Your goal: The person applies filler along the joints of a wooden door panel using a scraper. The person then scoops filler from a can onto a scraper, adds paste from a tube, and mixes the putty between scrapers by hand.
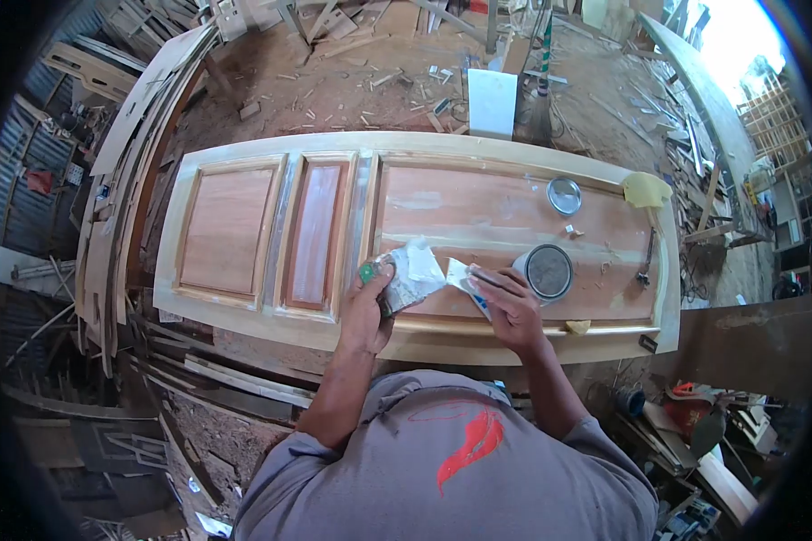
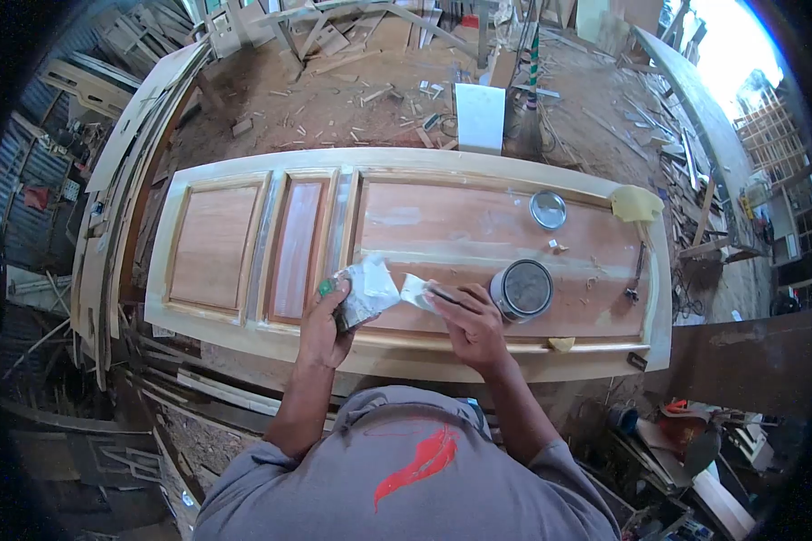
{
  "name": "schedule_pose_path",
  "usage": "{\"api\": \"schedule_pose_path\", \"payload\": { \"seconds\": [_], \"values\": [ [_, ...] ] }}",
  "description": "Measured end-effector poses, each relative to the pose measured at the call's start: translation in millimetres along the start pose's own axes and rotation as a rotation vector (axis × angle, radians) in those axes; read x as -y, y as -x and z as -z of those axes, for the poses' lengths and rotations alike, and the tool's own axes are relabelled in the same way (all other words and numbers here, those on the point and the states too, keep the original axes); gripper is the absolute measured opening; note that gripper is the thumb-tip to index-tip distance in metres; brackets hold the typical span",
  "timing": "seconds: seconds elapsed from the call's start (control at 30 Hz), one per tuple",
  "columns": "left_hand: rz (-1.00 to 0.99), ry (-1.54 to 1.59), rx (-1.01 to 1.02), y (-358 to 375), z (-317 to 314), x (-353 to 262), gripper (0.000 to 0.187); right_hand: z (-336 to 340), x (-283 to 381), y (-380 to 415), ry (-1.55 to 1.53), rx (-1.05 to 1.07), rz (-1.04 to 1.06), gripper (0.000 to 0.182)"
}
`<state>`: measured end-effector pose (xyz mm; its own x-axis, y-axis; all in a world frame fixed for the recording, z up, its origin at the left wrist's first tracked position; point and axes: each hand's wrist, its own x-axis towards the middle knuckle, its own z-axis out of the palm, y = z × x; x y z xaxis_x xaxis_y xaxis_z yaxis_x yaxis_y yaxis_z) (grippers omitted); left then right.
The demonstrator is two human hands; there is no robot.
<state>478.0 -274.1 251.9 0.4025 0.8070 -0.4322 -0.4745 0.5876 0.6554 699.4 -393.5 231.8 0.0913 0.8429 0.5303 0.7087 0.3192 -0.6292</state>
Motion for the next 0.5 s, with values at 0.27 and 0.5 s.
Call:
{"api": "schedule_pose_path", "payload": {
  "seconds": [0.27,0.5],
  "values": [
    [-0.841,-0.796,0.056,24,14,15,0.023,-1,83,-16,-0.748,-0.160,-0.774,0.035],
    [-1.237,-0.928,0.346,25,9,28,0.028,-6,99,-23,-1.091,-0.280,-0.878,0.035]
  ]
}}
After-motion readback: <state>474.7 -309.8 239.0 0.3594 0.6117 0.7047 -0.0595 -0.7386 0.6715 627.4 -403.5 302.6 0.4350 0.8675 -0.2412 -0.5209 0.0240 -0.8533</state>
